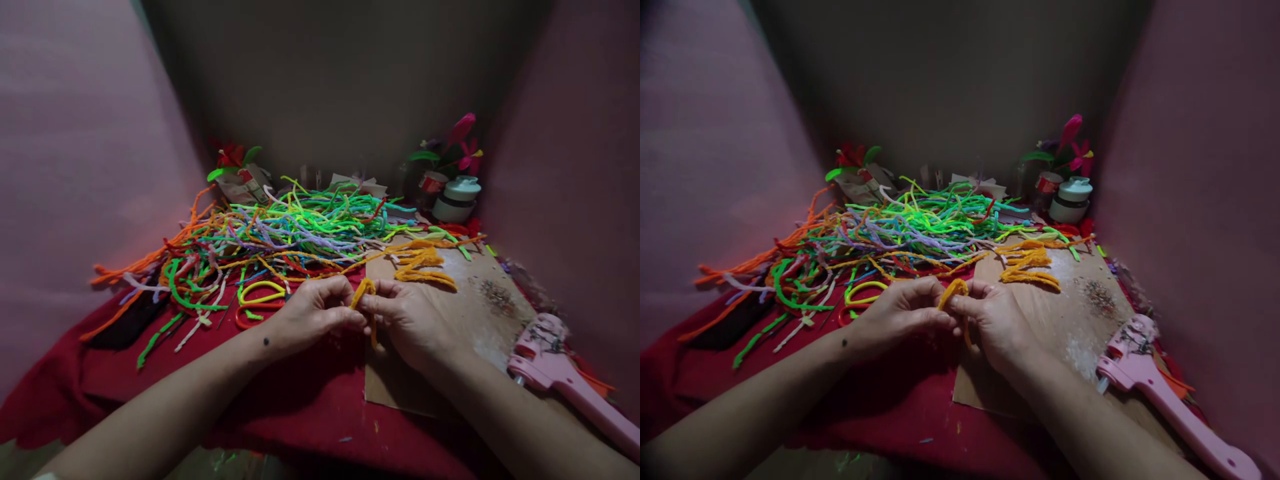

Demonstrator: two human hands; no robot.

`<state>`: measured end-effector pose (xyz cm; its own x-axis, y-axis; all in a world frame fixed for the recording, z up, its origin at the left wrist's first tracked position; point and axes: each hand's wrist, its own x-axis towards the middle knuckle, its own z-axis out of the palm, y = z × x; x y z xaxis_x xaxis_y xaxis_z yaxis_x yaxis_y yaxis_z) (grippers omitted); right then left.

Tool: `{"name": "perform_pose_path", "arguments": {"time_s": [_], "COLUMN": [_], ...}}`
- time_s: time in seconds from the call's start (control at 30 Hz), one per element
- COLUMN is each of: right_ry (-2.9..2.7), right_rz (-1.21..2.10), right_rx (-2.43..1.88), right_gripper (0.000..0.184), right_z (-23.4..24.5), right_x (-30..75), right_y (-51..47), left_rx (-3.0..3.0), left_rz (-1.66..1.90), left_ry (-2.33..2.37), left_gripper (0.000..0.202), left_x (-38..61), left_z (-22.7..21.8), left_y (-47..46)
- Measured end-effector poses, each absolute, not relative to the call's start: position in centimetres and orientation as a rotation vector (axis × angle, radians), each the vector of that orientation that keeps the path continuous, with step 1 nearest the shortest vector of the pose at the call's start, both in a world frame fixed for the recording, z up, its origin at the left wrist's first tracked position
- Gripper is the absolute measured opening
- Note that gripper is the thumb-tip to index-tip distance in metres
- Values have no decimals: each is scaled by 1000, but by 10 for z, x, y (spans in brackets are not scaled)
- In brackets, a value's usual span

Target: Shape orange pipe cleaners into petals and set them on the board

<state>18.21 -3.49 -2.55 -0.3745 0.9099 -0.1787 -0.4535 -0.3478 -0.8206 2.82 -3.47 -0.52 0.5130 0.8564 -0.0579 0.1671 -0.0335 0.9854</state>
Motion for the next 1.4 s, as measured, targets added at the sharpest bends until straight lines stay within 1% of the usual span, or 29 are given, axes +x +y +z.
{"name": "perform_pose_path", "arguments": {"time_s": [0.13, 0.27, 0.47, 0.6, 0.8, 0.93, 1.07, 1.23, 1.33, 1.4], "right_ry": [-831, -813, -779, -777, -812, -899, -983, -1003, -1065, -1103], "right_rz": [1876, 1844, 1855, 1835, 1719, 1618, 1642, 1638, 1554, 1503], "right_rx": [-805, -780, -761, -781, -855, -868, -849, -945, -971, -971], "right_gripper": [16, 12, 6, 7, 13, 9, 6, 13, 13, 11], "right_z": [-25, -27, -26, -24, -22, -23, -21, -21, -22, -22], "right_x": [184, 185, 186, 187, 188, 187, 188, 187, 186, 186], "right_y": [-33, -29, -28, -28, -27, -27, -29, -30, -31, -32], "left_rx": [1596, 1614, 1708, 1651, 1467, 1400, 1333, 1523, 1769, 1749], "left_rz": [686, 633, 642, 613, 656, 621, 630, 689, 775, 765], "left_ry": [942, 917, 1089, 1027, 1033, 1025, 982, 1035, 1111, 1113], "left_gripper": [22, 22, 22, 18, 21, 20, 17, 16, 14, 15], "left_x": [26, 25, 28, 30, 30, 29, 28, 31, 31, 30], "left_z": [-10, -10, -14, -6, 2, -2, -3, -5, -8, -8], "left_y": [-34, -33, -32, -33, -33, -32, -32, -36, -36, -35]}}
